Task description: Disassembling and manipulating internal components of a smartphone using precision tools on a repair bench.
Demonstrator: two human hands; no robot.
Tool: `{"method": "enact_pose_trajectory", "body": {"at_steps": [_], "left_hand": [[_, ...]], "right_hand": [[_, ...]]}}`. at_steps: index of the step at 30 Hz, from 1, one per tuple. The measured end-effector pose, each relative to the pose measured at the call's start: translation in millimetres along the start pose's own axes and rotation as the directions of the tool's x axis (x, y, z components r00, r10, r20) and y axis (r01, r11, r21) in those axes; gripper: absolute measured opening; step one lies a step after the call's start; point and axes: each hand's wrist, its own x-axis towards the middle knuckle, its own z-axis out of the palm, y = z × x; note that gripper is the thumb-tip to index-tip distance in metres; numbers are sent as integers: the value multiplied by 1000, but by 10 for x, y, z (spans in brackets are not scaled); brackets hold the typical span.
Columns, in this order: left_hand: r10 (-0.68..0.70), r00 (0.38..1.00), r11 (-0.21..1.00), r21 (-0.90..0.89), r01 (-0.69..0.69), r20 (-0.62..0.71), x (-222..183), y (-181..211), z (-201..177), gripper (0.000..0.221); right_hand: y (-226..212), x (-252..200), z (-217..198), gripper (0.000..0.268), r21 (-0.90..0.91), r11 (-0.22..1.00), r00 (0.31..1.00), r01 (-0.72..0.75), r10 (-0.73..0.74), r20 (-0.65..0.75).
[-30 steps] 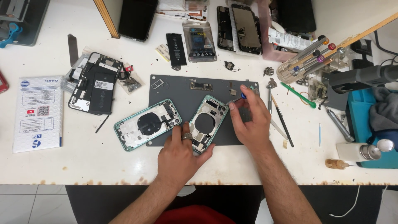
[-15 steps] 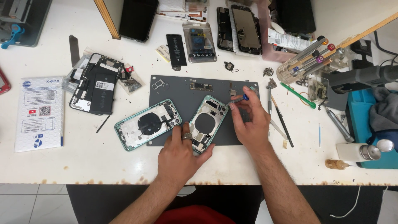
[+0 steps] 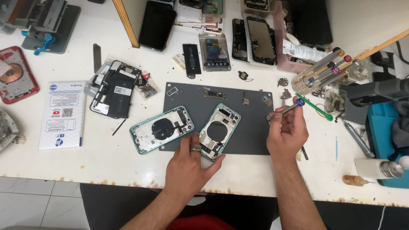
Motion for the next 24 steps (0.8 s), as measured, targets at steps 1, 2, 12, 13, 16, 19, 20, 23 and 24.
{"method": "enact_pose_trajectory", "body": {"at_steps": [1,2,12,13,16,19,20,23,24], "left_hand": [[-1,1000,1000,7,2,-4,41,-11,-92,67],[11,1000,1000,-8,-11,-17,71,-17,-187,63],[-116,988,969,208,134,-100,175,-774,-828,39],[-114,988,969,208,133,-101,175,-807,-852,39],[-73,994,983,163,86,-87,159,-868,-910,33],[-59,998,989,132,60,-12,78,-789,-856,28],[-83,993,994,78,77,78,24,-731,-815,30],[-74,984,994,-70,86,164,-78,-448,-664,35],[-48,986,983,-166,75,159,-107,-332,-609,43]], "right_hand": [[25,2,12,39,8,1000,1000,2,-2,2],[47,-14,9,18,12,1000,1000,14,-14,9],[211,-97,-1,17,-168,983,985,79,-51,165],[210,-90,15,17,-168,983,985,79,-51,163],[208,-48,88,6,-232,954,950,191,-121,287],[163,35,139,15,-315,928,903,199,-48,427],[107,80,156,21,-331,927,872,177,8,490],[46,183,233,28,-410,898,792,160,130,596],[42,208,254,31,-471,866,746,166,202,634]]}}
